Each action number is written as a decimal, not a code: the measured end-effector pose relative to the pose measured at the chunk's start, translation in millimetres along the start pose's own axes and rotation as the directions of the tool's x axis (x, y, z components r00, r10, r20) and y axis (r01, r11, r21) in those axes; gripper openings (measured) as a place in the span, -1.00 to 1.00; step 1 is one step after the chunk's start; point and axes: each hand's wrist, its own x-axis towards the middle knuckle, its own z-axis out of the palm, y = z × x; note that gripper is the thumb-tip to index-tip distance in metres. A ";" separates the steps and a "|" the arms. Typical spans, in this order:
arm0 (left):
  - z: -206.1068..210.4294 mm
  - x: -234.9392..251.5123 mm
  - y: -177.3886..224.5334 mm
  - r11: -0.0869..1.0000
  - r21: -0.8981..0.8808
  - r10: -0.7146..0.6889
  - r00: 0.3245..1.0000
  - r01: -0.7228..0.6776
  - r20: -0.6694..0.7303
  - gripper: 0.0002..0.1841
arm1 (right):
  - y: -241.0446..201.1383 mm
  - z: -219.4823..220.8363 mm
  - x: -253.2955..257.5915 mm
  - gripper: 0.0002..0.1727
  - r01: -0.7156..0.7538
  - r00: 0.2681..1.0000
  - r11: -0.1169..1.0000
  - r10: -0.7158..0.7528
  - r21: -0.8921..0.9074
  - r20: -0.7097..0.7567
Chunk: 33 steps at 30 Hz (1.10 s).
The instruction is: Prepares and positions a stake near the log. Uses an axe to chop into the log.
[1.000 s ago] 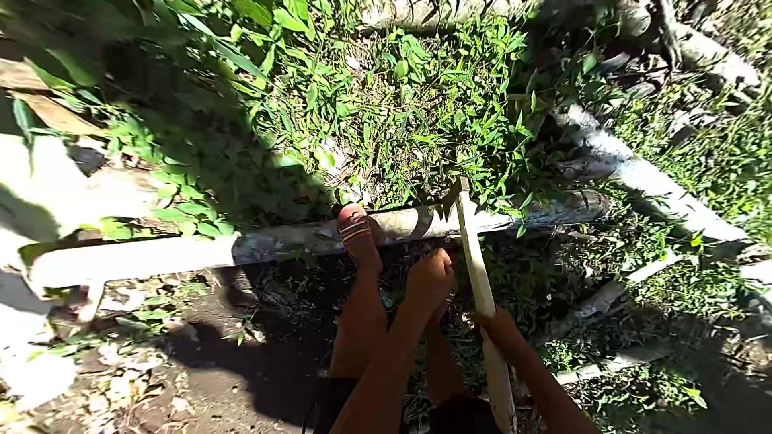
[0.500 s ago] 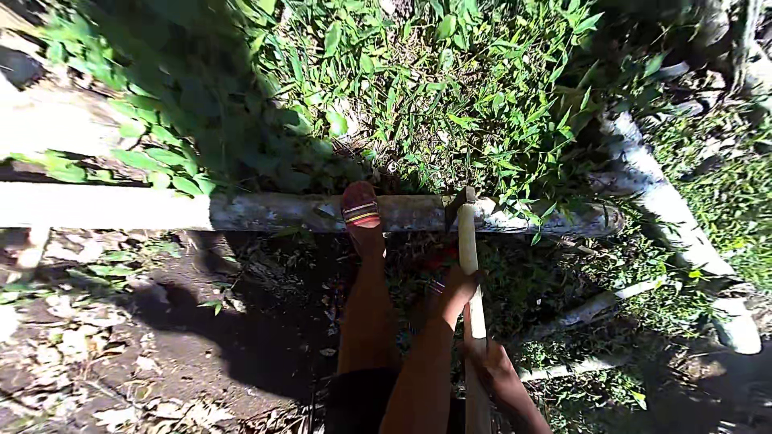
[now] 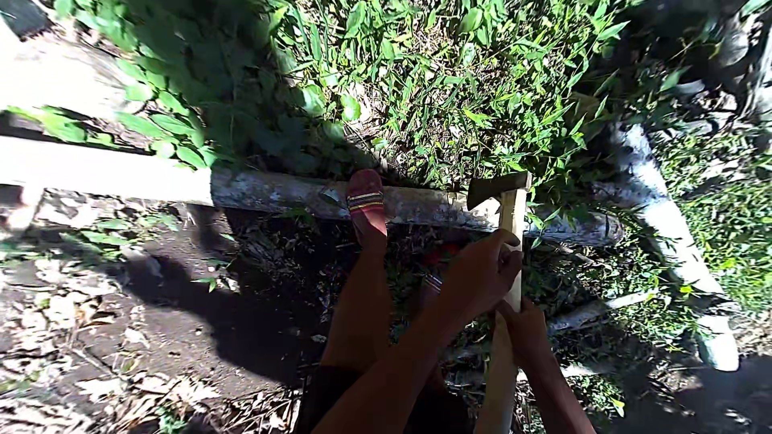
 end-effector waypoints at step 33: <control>-29.7 39.0 -25.4 0.983 -0.056 0.096 0.751 -0.174 -0.654 -0.77 | -24.6 77.3 54.0 -0.34 -0.104 0.985 0.842 0.162 -0.530 0.065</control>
